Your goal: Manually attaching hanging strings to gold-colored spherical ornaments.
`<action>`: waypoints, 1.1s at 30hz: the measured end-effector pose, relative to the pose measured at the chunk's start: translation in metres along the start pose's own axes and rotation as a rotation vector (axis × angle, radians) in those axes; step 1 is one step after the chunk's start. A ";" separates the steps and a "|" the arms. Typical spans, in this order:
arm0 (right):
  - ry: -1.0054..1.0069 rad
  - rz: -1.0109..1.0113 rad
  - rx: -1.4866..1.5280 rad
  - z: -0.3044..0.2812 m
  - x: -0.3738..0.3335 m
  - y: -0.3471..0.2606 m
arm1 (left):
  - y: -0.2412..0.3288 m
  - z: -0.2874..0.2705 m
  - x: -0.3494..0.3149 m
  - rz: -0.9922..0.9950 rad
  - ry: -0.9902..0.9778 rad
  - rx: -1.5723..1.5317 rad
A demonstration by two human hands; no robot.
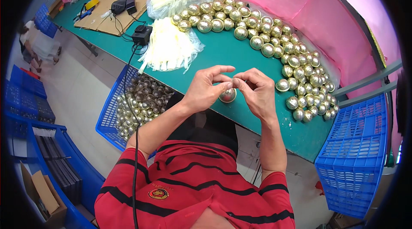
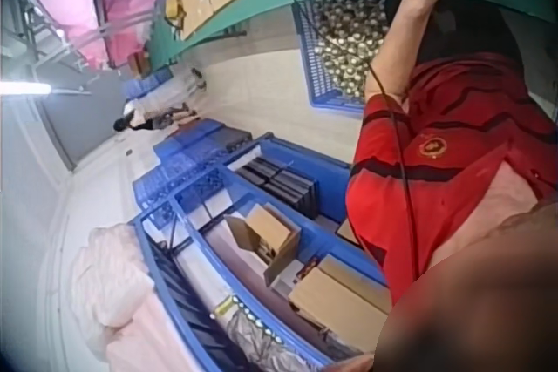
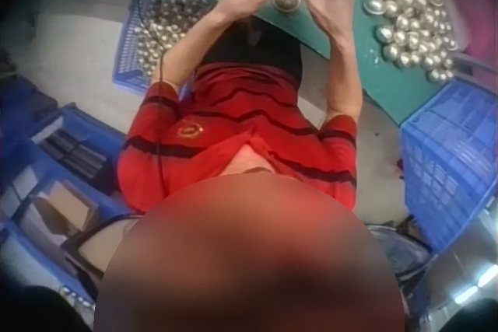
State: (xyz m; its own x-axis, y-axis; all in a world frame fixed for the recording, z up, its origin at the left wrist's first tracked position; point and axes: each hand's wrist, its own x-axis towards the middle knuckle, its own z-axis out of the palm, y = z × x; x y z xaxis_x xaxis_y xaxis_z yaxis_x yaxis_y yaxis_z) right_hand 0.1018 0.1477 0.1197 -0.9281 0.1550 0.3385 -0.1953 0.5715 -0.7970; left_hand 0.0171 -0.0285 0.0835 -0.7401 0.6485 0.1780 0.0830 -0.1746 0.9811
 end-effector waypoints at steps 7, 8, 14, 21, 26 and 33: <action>0.044 -0.069 0.019 0.004 0.002 0.000 | -0.014 -0.002 0.004 -0.003 -0.038 0.019; 0.066 -0.070 0.013 0.004 0.001 -0.002 | -0.016 -0.003 0.005 -0.013 -0.056 0.090; 0.162 0.107 0.353 0.011 -0.022 0.017 | -0.014 -0.003 0.005 0.403 0.159 0.636; 0.237 0.275 0.992 0.034 -0.061 0.037 | -0.012 0.025 0.013 0.605 0.231 0.681; 0.134 0.234 1.213 0.056 -0.073 0.034 | 0.000 0.031 0.001 0.546 0.064 0.451; 0.194 -0.056 1.169 0.070 -0.055 0.026 | 0.016 0.019 -0.012 0.442 -0.026 0.112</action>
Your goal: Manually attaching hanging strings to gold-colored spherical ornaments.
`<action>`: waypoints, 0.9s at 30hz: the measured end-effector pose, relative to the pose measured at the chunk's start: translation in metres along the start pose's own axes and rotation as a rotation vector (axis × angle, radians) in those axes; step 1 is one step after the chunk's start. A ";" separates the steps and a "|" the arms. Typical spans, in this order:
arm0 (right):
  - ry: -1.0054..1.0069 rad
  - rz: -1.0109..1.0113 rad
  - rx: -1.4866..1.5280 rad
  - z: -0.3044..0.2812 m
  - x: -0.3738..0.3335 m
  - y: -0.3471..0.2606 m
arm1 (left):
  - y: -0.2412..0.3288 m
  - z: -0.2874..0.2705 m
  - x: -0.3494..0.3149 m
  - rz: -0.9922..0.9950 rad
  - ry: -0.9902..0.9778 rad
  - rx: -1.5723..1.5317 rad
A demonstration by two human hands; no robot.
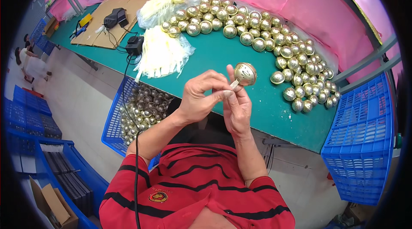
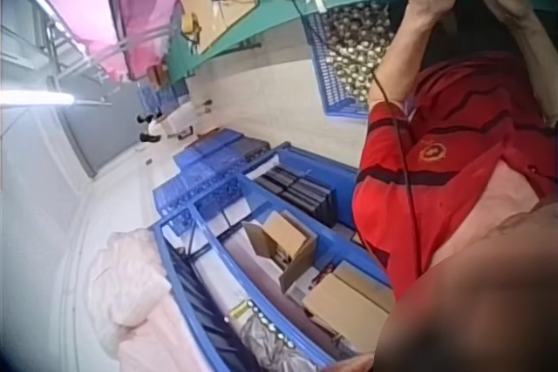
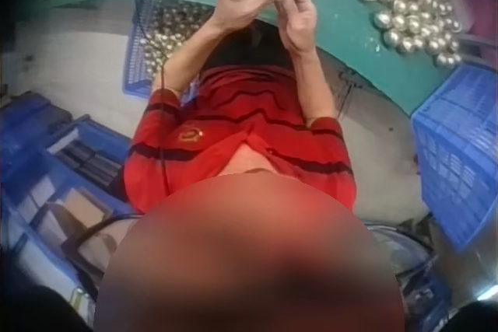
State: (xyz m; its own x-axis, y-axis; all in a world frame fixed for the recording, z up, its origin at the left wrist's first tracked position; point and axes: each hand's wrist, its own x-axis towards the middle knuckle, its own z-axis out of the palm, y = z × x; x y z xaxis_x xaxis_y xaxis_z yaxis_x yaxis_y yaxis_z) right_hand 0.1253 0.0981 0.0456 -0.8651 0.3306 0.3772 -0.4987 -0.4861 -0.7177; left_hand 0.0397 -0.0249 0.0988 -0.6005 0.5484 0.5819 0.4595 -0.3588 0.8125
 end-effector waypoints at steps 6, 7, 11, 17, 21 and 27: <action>-0.026 -0.193 0.012 0.016 0.025 -0.006 | 0.008 -0.009 0.005 -0.038 -0.014 -0.156; -0.029 -0.194 0.014 0.017 0.028 -0.007 | 0.009 -0.011 0.007 -0.036 -0.012 -0.154; -0.077 -0.285 -0.118 0.015 0.031 -0.013 | 0.016 -0.011 0.009 -0.085 -0.030 -0.269; -0.118 -0.353 -0.260 0.014 0.033 -0.024 | 0.010 -0.009 0.011 -0.130 -0.019 -0.413; -0.078 -0.342 -0.266 0.010 0.033 -0.024 | 0.007 -0.011 0.011 -0.224 -0.024 -0.479; -0.053 -0.335 -0.402 0.009 0.033 -0.024 | 0.000 -0.014 0.011 -0.244 -0.023 -0.512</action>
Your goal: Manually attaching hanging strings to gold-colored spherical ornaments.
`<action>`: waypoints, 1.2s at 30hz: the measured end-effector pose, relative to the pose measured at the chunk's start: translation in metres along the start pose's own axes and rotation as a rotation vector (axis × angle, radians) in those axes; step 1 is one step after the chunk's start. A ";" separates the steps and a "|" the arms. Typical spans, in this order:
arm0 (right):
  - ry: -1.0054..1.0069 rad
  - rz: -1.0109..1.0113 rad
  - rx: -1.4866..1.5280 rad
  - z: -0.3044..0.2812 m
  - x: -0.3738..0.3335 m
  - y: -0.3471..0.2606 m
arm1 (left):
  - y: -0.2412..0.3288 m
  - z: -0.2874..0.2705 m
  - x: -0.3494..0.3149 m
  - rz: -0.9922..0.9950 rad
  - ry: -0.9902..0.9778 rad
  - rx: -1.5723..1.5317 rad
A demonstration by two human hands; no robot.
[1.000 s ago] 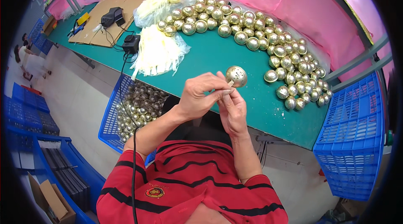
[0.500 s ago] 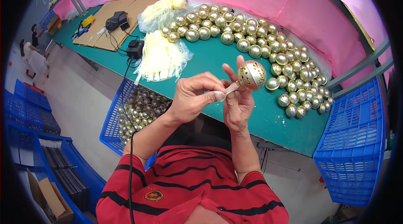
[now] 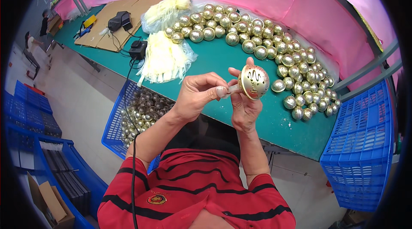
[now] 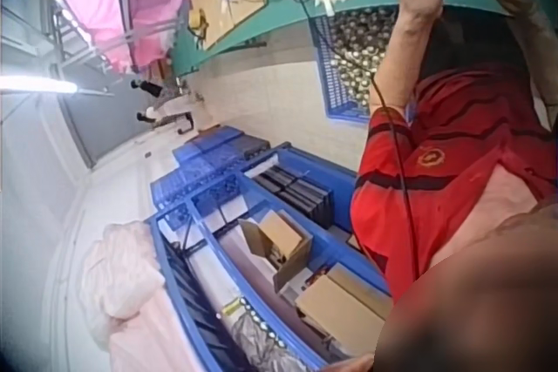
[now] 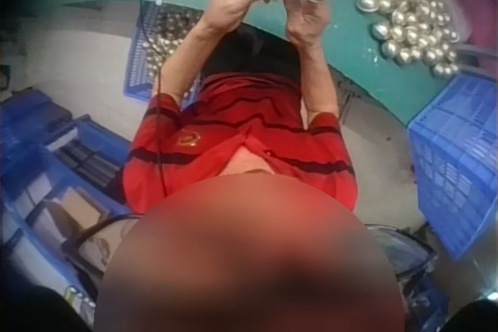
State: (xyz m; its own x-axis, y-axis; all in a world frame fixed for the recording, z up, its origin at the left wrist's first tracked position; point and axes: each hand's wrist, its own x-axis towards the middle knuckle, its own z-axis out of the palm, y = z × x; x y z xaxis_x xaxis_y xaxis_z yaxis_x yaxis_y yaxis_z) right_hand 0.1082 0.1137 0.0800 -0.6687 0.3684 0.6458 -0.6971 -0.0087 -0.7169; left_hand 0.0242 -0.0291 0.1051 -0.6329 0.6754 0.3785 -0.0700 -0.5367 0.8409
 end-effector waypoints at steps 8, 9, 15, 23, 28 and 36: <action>-0.041 -0.044 -0.044 -0.001 0.004 0.008 | -0.001 -0.006 -0.002 -0.010 0.006 -0.009; -0.019 -0.039 -0.031 0.000 0.004 0.007 | -0.001 -0.007 -0.003 -0.013 0.003 -0.005; -0.168 -0.221 -0.383 -0.013 0.003 0.012 | 0.001 -0.005 -0.003 0.011 0.004 -0.084; -0.136 -0.067 -0.278 0.000 0.011 0.003 | 0.003 -0.011 -0.007 -0.025 0.052 -0.048; -0.161 -0.014 -0.454 0.004 0.010 -0.003 | 0.000 -0.021 -0.011 -0.174 0.082 0.104; -0.061 0.116 -0.525 -0.008 -0.005 0.017 | -0.027 -0.030 -0.008 -0.205 0.129 0.225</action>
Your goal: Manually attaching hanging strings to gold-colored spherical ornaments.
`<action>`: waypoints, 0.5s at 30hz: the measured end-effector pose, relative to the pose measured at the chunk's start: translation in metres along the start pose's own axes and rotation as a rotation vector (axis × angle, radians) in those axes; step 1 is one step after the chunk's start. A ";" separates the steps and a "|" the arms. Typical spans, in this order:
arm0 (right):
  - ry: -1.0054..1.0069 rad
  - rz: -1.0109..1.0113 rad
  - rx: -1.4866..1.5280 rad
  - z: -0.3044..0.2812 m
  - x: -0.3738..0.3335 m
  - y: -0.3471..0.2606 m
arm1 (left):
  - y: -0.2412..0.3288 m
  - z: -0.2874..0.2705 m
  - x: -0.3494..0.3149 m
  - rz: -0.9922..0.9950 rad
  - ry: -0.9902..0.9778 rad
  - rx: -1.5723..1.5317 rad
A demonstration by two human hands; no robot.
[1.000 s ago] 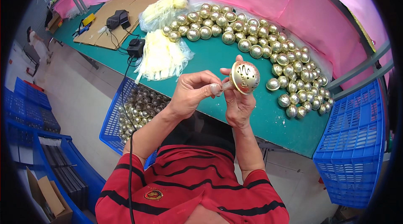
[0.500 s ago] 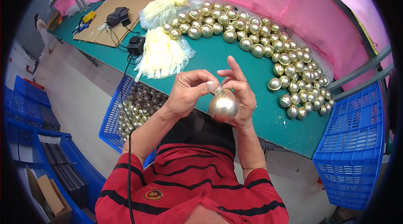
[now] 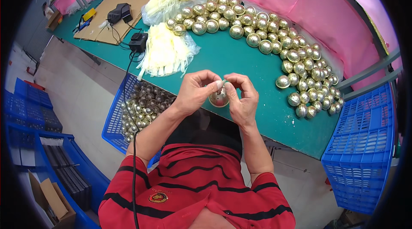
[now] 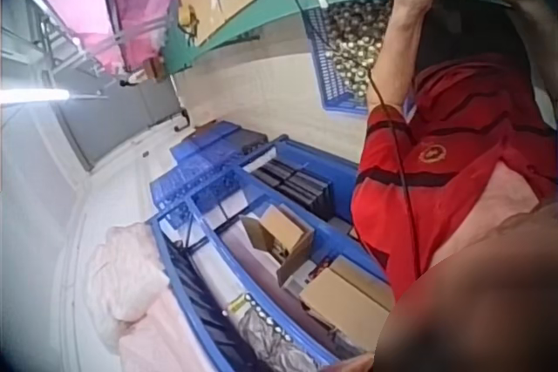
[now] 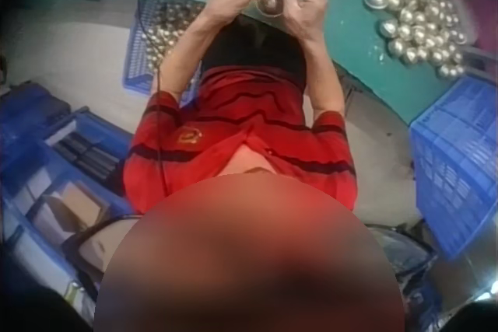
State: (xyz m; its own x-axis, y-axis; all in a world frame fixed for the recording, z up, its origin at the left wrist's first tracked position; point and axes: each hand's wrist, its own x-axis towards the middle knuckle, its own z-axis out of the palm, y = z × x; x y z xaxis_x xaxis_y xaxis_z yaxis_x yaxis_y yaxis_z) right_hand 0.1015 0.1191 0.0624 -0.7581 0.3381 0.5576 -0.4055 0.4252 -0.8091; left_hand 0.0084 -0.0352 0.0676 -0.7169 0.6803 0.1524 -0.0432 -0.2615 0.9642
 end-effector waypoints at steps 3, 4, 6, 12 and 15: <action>0.028 0.165 0.015 0.004 -0.012 0.003 | -0.014 0.002 0.004 0.052 0.079 0.062; 0.023 0.227 0.033 0.006 -0.014 0.004 | -0.017 0.003 0.004 0.055 0.099 0.041; 0.061 0.259 0.094 0.012 -0.014 0.005 | -0.021 0.006 0.006 0.053 0.116 0.019; 0.054 0.395 0.299 0.010 -0.009 0.013 | -0.026 0.006 0.011 0.067 0.130 0.039; 0.057 0.415 0.286 0.014 -0.008 0.016 | -0.024 0.004 0.011 -0.033 0.102 -0.042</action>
State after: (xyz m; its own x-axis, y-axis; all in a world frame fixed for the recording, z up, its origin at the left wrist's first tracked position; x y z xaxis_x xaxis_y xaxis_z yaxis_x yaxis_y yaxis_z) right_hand 0.0945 0.1115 0.0427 -0.8592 0.4787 0.1806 -0.2054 0.0005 -0.9787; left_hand 0.0046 -0.0188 0.0471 -0.7818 0.6162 0.0954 -0.0958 -0.2699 0.9581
